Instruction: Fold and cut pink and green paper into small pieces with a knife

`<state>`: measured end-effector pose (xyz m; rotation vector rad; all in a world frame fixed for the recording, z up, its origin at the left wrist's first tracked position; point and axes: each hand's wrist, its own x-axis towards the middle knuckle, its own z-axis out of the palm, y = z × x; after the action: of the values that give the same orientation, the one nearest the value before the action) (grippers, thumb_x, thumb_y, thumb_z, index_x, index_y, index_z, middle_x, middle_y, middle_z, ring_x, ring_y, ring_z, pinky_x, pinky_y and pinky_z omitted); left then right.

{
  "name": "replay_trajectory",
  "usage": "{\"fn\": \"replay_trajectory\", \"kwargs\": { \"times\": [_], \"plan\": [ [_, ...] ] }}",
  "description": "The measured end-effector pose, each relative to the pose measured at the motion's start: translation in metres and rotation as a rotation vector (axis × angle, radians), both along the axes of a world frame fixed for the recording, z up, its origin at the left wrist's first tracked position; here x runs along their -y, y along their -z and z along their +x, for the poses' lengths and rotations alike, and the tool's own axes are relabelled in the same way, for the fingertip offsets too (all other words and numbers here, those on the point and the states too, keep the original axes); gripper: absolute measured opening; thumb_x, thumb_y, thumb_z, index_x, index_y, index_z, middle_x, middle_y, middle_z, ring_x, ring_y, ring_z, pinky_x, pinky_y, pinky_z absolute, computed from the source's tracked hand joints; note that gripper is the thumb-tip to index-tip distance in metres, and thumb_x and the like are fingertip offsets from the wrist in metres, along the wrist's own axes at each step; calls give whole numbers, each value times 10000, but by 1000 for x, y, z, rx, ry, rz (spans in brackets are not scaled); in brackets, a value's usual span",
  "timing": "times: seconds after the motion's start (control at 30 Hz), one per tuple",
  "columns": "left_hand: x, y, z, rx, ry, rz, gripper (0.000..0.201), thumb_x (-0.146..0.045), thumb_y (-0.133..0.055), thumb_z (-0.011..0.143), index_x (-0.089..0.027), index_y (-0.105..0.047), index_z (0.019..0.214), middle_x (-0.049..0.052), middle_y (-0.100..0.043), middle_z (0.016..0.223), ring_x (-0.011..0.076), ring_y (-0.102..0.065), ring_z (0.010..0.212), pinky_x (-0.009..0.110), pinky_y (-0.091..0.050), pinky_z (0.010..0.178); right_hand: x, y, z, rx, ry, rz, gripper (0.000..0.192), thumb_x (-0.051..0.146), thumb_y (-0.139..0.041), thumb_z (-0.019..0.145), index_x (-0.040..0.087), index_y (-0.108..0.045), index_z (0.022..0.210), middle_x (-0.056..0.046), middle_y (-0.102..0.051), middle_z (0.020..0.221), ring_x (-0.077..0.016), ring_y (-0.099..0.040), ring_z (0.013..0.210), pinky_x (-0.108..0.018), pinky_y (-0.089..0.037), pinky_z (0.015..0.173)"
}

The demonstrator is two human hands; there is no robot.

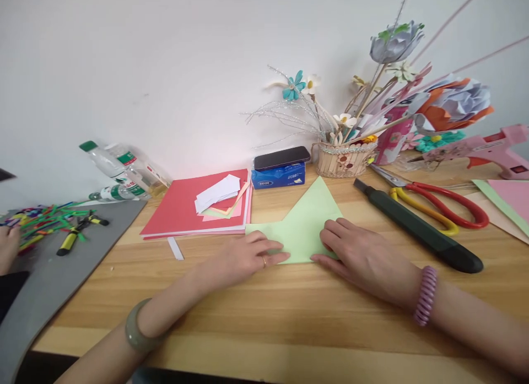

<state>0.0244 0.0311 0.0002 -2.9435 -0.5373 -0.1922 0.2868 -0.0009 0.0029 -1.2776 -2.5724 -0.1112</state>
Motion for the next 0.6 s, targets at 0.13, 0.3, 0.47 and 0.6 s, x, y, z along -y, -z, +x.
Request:
{"fn": "replay_trajectory", "kwargs": {
  "times": [0.13, 0.3, 0.47, 0.6],
  "plan": [
    [8, -12, 11, -233, -69, 132, 469, -163, -424, 934, -383, -351, 1341, 40, -547, 1176, 199, -524, 926, 206, -426, 527, -3, 5, -2, 18, 24, -10, 214, 347, -489, 871, 187, -484, 729, -43, -524, 770, -181, -500, 687, -316, -382, 598],
    [16, -21, 22, -336, -81, 181, 494, -156, -445, 920, -350, -324, 1357, 58, -534, 1131, 200, -529, 904, 227, -440, 560, -1, 7, -1, 26, 33, -15, 226, 372, -483, 874, 184, -485, 748, -48, -519, 785, -184, -497, 697, -318, -380, 613],
    [18, -15, 10, -323, -87, 160, 444, -160, -446, 919, -257, -356, 1343, 94, -534, 1182, 233, -523, 1008, 289, -489, 686, -2, 9, 0, 17, 34, -17, 239, 384, -462, 884, 183, -484, 756, -47, -512, 787, -181, -490, 695, -317, -374, 615],
    [19, -10, -13, -281, -108, 148, 427, -114, -413, 913, -160, -365, 1335, 131, -531, 1232, 240, -514, 1076, 328, -490, 791, -3, 8, 0, 17, 26, -24, 248, 391, -455, 886, 188, -480, 747, -45, -517, 779, -179, -493, 686, -315, -373, 609]
  ]
}}
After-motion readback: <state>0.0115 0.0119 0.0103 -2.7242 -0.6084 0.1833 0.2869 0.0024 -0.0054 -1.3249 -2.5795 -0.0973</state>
